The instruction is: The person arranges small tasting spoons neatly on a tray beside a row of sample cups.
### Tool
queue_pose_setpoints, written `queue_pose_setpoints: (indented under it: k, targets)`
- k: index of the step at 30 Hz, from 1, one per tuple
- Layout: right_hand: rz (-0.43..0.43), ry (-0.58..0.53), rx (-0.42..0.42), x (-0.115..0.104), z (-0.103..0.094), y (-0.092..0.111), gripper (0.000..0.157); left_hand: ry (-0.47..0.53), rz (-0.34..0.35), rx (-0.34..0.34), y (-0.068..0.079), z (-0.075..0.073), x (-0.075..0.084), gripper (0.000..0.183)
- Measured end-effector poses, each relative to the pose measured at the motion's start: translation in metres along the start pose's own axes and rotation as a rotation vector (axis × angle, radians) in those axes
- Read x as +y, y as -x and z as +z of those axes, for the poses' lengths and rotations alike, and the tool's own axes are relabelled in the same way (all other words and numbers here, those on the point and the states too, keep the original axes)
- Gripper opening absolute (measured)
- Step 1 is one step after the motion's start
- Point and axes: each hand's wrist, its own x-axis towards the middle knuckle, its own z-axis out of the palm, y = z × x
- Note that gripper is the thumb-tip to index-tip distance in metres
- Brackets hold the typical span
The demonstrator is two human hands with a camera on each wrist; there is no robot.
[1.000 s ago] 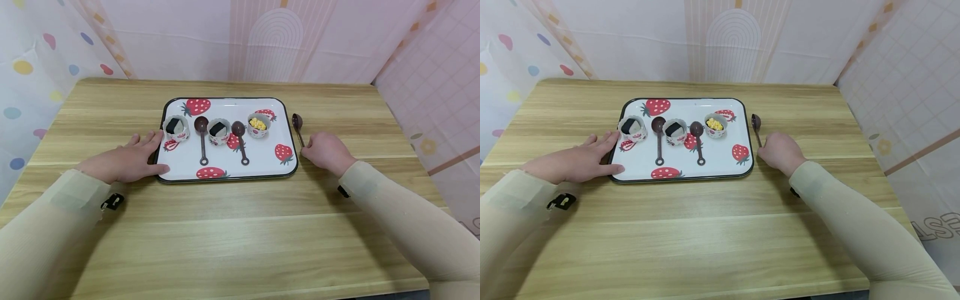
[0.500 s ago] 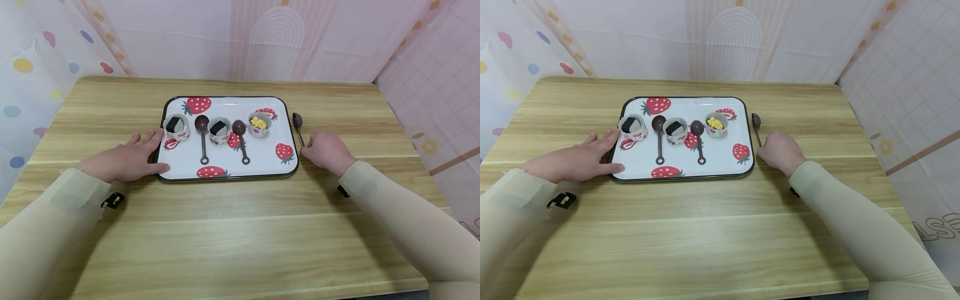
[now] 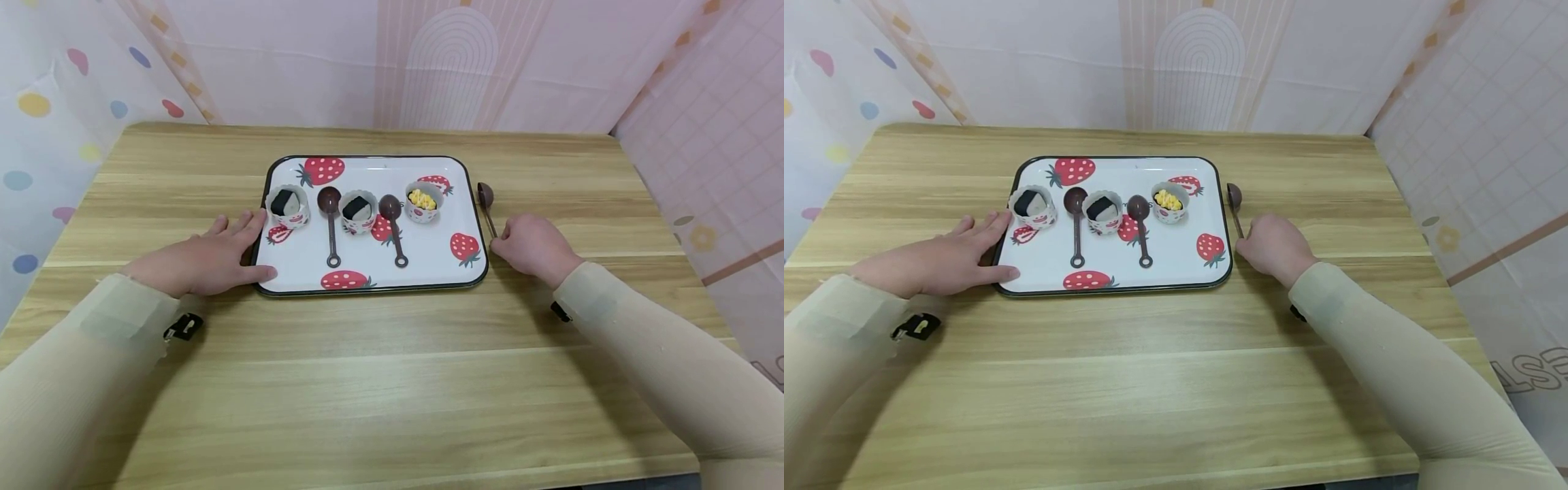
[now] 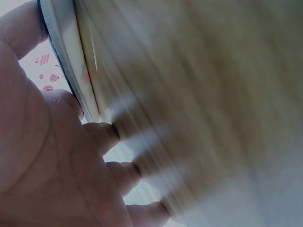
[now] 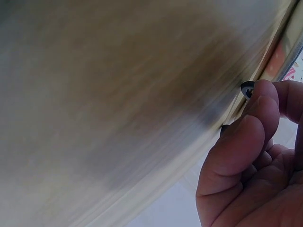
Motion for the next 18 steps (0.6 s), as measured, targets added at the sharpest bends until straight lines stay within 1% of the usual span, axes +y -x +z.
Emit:
queue_pose_setpoints:
  k: [18]
  targets:
    - [-0.004,-0.003,0.004,-0.0011,0.0003,0.0000,0.029,0.002,-0.002,-0.005,0.0000,-0.0005,0.0009,0.118]
